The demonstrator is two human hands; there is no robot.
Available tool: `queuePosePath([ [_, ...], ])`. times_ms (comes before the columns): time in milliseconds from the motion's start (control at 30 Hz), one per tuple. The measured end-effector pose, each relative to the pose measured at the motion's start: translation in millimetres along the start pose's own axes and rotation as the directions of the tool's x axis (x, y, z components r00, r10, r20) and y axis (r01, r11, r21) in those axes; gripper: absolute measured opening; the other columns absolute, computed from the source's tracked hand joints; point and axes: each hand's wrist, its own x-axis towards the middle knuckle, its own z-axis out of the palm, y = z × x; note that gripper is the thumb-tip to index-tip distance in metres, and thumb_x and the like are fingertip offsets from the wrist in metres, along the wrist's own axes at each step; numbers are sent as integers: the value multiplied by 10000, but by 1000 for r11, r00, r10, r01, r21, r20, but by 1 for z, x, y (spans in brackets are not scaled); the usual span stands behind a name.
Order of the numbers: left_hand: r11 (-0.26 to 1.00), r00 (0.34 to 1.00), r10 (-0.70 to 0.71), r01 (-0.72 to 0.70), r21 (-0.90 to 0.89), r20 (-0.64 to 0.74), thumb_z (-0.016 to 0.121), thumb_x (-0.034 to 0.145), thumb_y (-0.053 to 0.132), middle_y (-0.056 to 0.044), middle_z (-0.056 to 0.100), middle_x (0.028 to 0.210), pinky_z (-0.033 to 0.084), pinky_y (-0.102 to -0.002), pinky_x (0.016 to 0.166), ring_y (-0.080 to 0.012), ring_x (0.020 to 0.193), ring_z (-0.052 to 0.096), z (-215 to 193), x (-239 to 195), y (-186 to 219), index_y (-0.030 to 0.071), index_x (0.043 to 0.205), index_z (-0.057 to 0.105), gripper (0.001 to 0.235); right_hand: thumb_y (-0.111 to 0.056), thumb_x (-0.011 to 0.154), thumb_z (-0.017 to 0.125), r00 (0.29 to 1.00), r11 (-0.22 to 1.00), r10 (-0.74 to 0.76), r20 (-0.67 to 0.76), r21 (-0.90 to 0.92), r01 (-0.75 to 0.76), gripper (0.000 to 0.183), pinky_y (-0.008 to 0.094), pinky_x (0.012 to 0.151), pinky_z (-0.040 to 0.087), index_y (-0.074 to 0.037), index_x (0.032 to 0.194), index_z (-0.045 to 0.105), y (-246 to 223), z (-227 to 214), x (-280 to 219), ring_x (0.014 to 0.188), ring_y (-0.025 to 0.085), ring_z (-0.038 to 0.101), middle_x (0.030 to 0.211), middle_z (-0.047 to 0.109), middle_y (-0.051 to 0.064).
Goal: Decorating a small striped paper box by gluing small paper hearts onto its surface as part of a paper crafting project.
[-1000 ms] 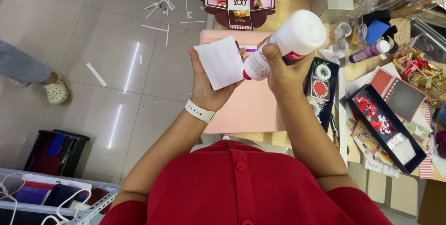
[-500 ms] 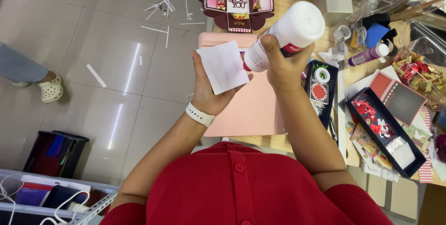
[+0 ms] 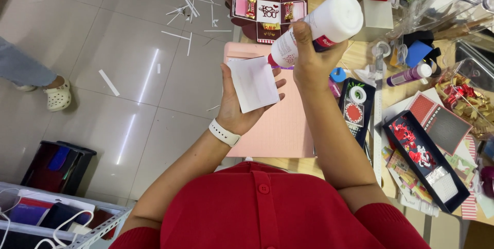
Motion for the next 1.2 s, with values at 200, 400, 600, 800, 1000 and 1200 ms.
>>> queuePosePath([
  [200,1000,999,-4,5,23,-34,429,713,821,-211,573,1442,434,-578,1090,-416,1277,575,5,-2,1,137,1476,495,1028,-227,851,894,1000,999,-12,6,43,12,445,382,775,611,-58,1131,592,5,4,6,882,226,674,936,658,93],
  [400,999,1000,-8,7,36,30,420,761,834,-192,602,1399,465,-551,1050,-399,1249,596,-6,3,-3,116,1464,522,1010,-248,856,909,999,997,14,29,71,-16,559,417,824,637,-66,1241,547,8,9,1,973,273,687,1021,659,118],
  [600,1000,991,8,-10,15,133,447,792,847,-175,660,1299,457,-562,1058,-397,1248,610,-16,10,-6,117,1423,553,970,-240,861,878,998,990,17,67,140,-27,407,389,799,609,-71,1101,597,-7,33,-7,880,244,691,936,687,110],
  [800,998,984,57,-55,-16,169,420,866,779,-79,536,1510,478,-480,1058,-294,1362,526,-7,6,-3,213,1563,414,899,-279,854,875,993,968,94,76,224,-109,391,381,752,588,-76,1055,607,-19,54,-18,818,225,692,885,702,97],
  [1000,997,987,70,-71,3,146,433,854,787,-124,595,1429,513,-519,1005,-330,1284,585,-12,4,3,174,1509,476,898,-221,868,890,986,919,134,103,358,-163,548,475,741,626,-67,1218,498,-7,48,-23,800,312,700,908,680,192],
  [1200,992,997,75,-77,-103,-21,497,825,863,-201,643,1359,447,-618,1121,-416,1220,632,-5,3,5,100,1433,540,977,-153,927,852,999,963,-4,36,269,-6,682,498,955,593,-72,1462,436,44,17,-56,998,226,700,1136,705,174],
])
